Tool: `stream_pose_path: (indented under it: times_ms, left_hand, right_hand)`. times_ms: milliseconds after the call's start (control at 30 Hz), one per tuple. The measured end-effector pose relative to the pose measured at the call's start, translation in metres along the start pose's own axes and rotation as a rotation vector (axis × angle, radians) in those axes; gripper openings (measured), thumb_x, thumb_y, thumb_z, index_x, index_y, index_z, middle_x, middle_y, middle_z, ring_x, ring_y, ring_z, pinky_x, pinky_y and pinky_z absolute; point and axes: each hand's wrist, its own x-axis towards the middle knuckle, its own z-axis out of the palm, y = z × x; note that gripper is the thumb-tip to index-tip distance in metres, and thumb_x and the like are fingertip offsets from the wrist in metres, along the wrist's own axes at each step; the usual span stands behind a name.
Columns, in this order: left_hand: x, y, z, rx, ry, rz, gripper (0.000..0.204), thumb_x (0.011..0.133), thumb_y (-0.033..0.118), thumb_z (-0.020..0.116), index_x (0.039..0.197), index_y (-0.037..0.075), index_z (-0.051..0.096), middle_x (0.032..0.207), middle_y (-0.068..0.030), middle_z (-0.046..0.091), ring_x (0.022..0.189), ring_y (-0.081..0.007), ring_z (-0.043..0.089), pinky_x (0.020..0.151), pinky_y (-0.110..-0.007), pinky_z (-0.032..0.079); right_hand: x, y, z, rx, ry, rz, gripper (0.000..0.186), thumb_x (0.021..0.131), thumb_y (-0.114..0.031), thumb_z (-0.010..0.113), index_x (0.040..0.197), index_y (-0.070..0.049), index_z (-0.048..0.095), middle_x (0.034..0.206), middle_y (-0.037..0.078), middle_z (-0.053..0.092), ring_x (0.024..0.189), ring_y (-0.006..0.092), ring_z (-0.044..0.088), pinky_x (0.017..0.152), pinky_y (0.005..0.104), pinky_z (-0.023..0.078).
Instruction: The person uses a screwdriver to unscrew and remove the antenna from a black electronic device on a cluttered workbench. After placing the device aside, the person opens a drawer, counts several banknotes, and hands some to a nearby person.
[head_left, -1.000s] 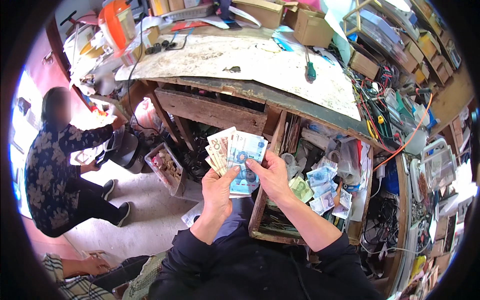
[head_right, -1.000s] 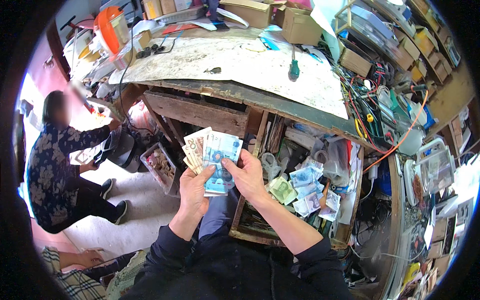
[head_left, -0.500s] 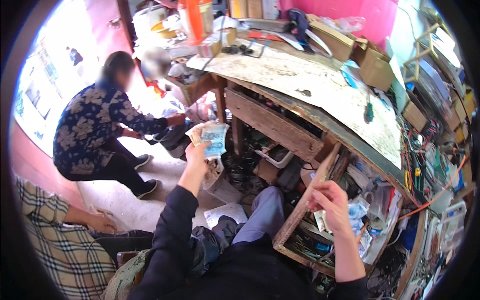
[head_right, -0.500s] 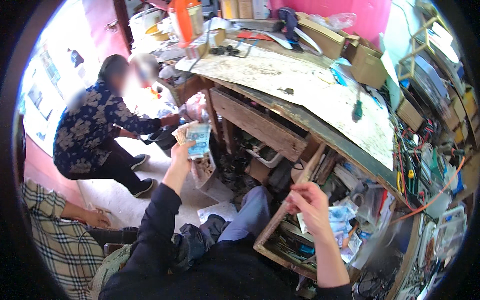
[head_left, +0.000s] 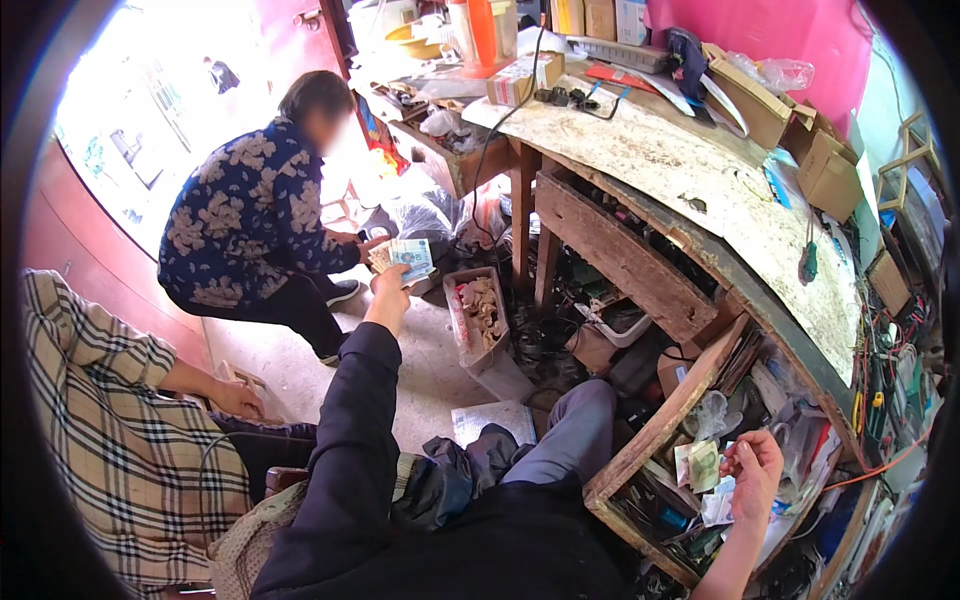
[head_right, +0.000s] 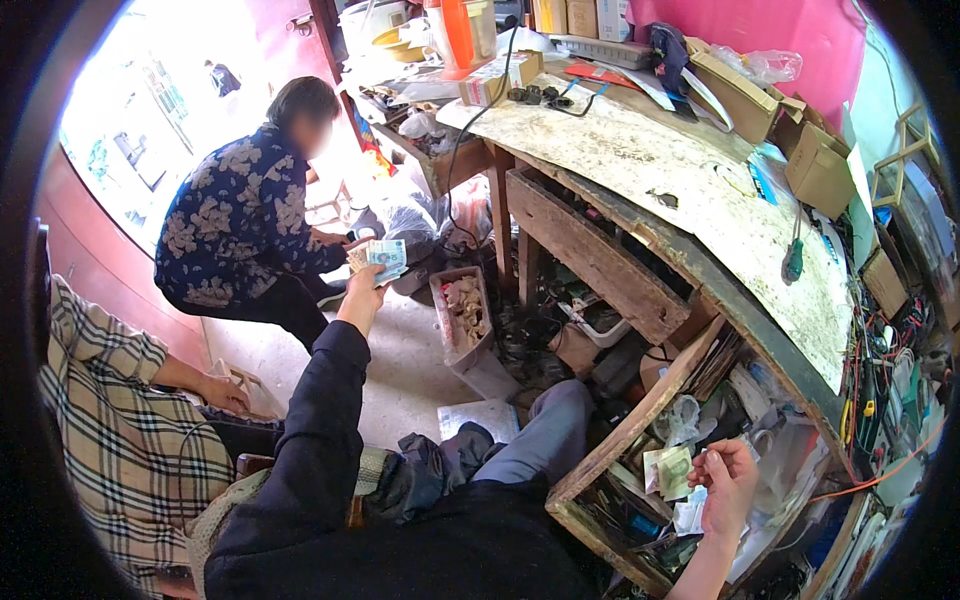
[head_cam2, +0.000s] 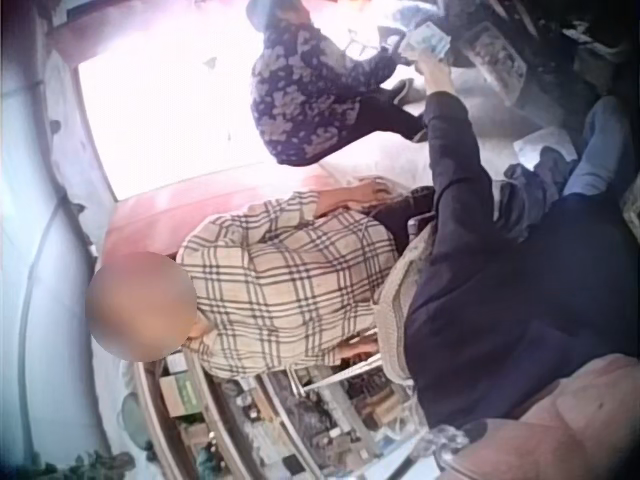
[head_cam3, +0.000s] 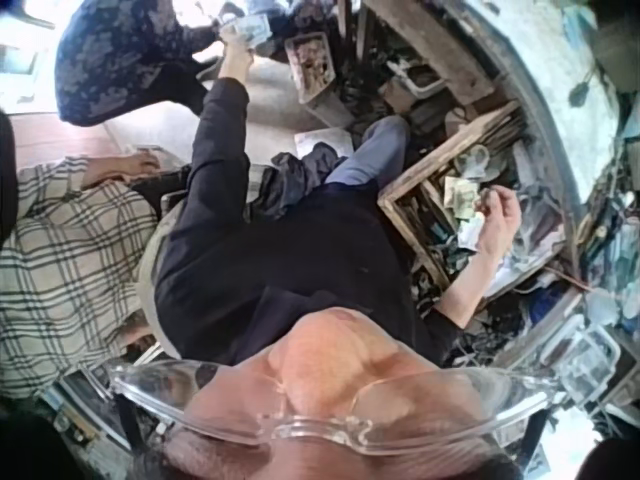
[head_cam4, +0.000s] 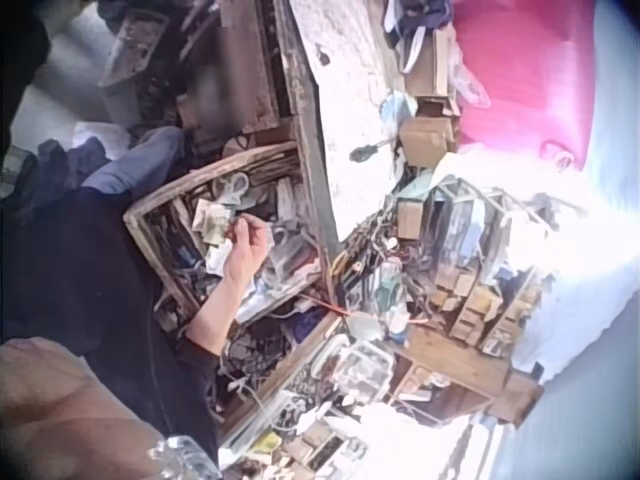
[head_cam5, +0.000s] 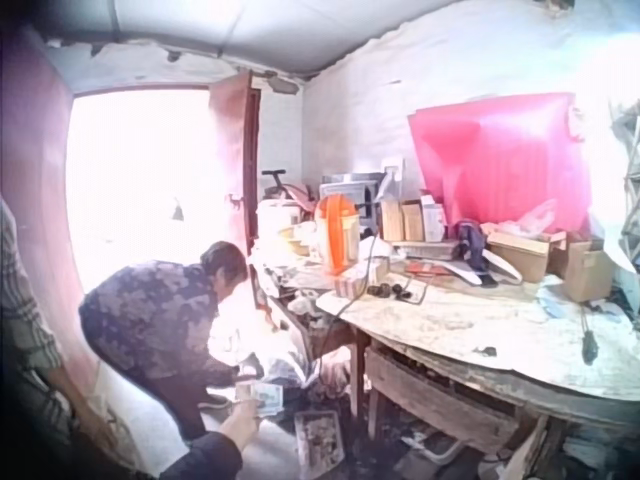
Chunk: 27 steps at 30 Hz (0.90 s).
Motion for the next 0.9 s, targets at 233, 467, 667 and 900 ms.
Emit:
stream_pose_path:
  times_ms: [233,467,667,900]
  left_hand:
    - [0.012,0.0,-0.007,0.021,0.058,0.093,0.042,0.077,-0.011,0.069,0.116,0.004,0.06,0.105,-0.0148,0.07,0.083,-0.032,0.073,0.062,-0.046,0.061]
    - [-0.024,0.011,0.006,0.222,0.111,0.152,0.048,0.078,-0.009,0.069,0.122,0.008,0.058,0.111,-0.0115,0.071,0.092,-0.0286,0.073,0.073,-0.044,0.058]
    - [0.011,0.004,-0.016,0.196,0.071,0.252,0.045,0.079,-0.01,0.069,0.12,0.005,0.061,0.109,-0.0106,0.072,0.091,-0.0272,0.072,0.072,-0.039,0.057]
    - [0.005,0.007,-0.011,0.171,0.107,0.312,0.046,0.074,-0.009,0.072,0.118,-0.002,0.063,0.111,-0.0139,0.072,0.094,-0.0269,0.07,0.081,-0.038,0.055]
  right_hand:
    - [-0.002,0.002,0.0,0.026,-0.003,0.008,0.007,0.096,-0.007,0.063,0.101,-0.004,0.06,0.081,0.009,0.067,0.062,0.0156,0.063,0.057,0.0265,0.052]
    - [-0.001,0.004,-0.002,0.017,0.015,0.007,0.007,0.096,-0.007,0.063,0.101,-0.004,0.06,0.08,0.009,0.066,0.062,0.0159,0.063,0.057,0.027,0.052]
    - [0.0,0.008,-0.002,0.01,-0.015,0.022,0.009,0.096,-0.008,0.063,0.103,-0.004,0.059,0.082,0.009,0.066,0.062,0.0157,0.062,0.058,0.0277,0.052]
    - [0.001,0.013,-0.004,0.003,-0.028,0.031,0.009,0.096,-0.009,0.063,0.102,-0.004,0.058,0.082,0.008,0.065,0.063,0.0154,0.061,0.058,0.0276,0.052]
